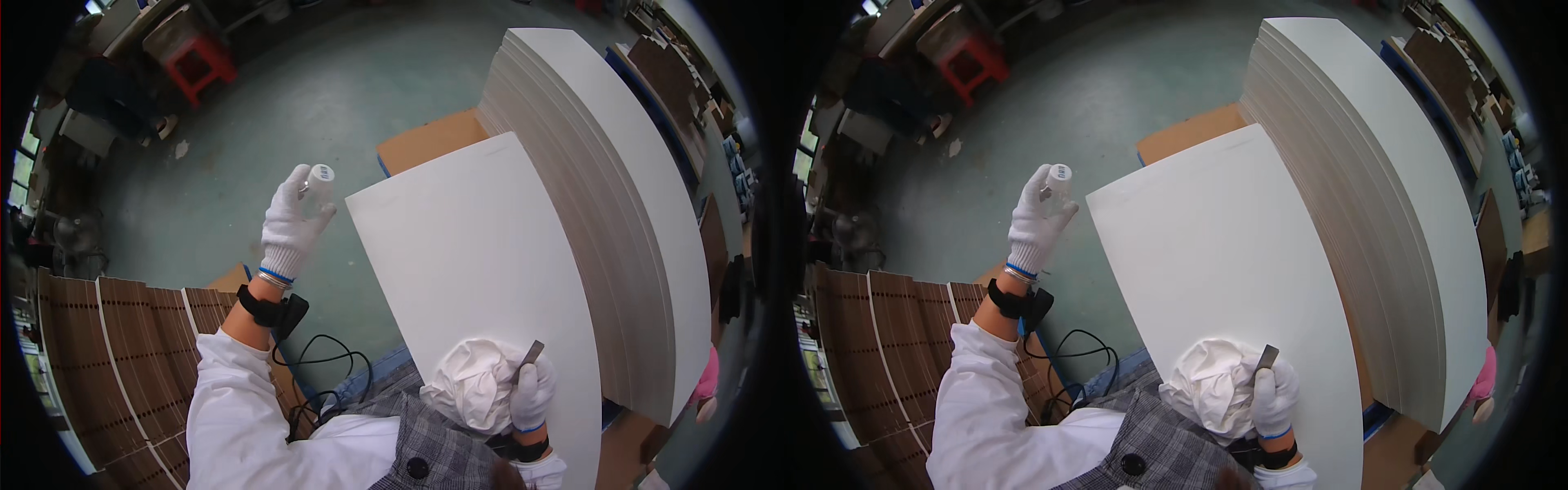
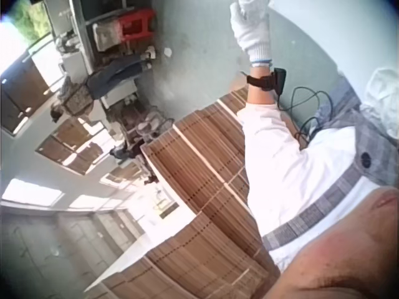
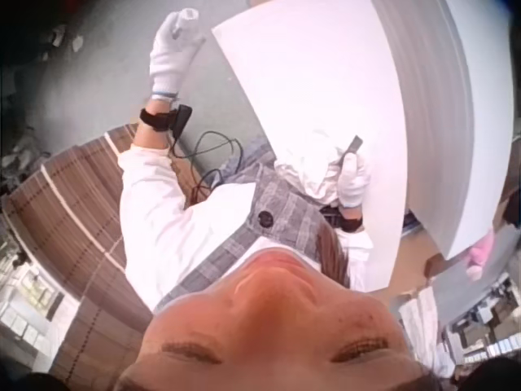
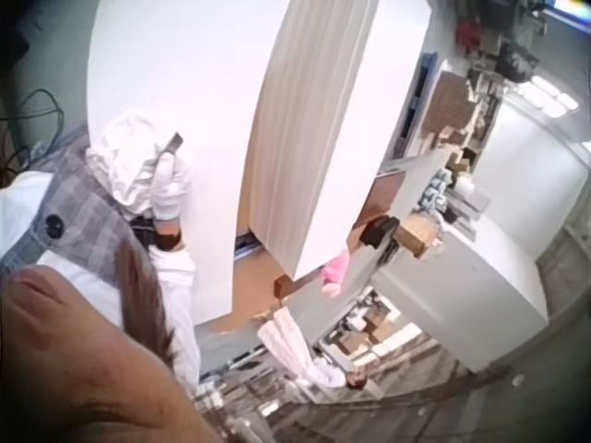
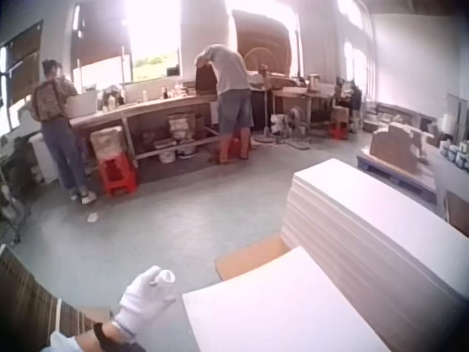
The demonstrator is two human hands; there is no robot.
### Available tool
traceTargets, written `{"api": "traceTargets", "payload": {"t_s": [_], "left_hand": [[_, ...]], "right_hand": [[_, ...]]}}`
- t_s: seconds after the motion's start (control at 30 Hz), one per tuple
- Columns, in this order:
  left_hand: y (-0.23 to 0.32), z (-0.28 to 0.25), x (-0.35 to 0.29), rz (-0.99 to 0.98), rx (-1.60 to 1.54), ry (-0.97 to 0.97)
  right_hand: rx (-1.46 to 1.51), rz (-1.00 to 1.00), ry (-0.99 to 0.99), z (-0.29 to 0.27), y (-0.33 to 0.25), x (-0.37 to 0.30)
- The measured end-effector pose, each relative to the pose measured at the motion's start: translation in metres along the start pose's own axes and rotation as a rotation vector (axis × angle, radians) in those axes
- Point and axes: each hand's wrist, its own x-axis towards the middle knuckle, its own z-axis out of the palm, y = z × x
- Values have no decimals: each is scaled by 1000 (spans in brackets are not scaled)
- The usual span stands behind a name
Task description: The recorder is cleaning and inspecting white panels, likely for furniture assembly, using a cloth and scraper.
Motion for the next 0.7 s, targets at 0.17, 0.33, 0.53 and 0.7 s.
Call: {"api": "traceTargets", "payload": {"t_s": [0.17,0.33,0.53,0.7], "left_hand": [[-90,98,-15,-377,-516,63],[-70,194,-22,-451,-990,-135],[-24,245,-19,-479,-1157,-414],[-16,251,-20,-538,-1155,-482]], "right_hand": [[-4,81,13,6,-7,-4],[11,80,22,5,2,-7],[72,57,-97,4,-9,-1],[8,7,-141,3,-15,13]]}}
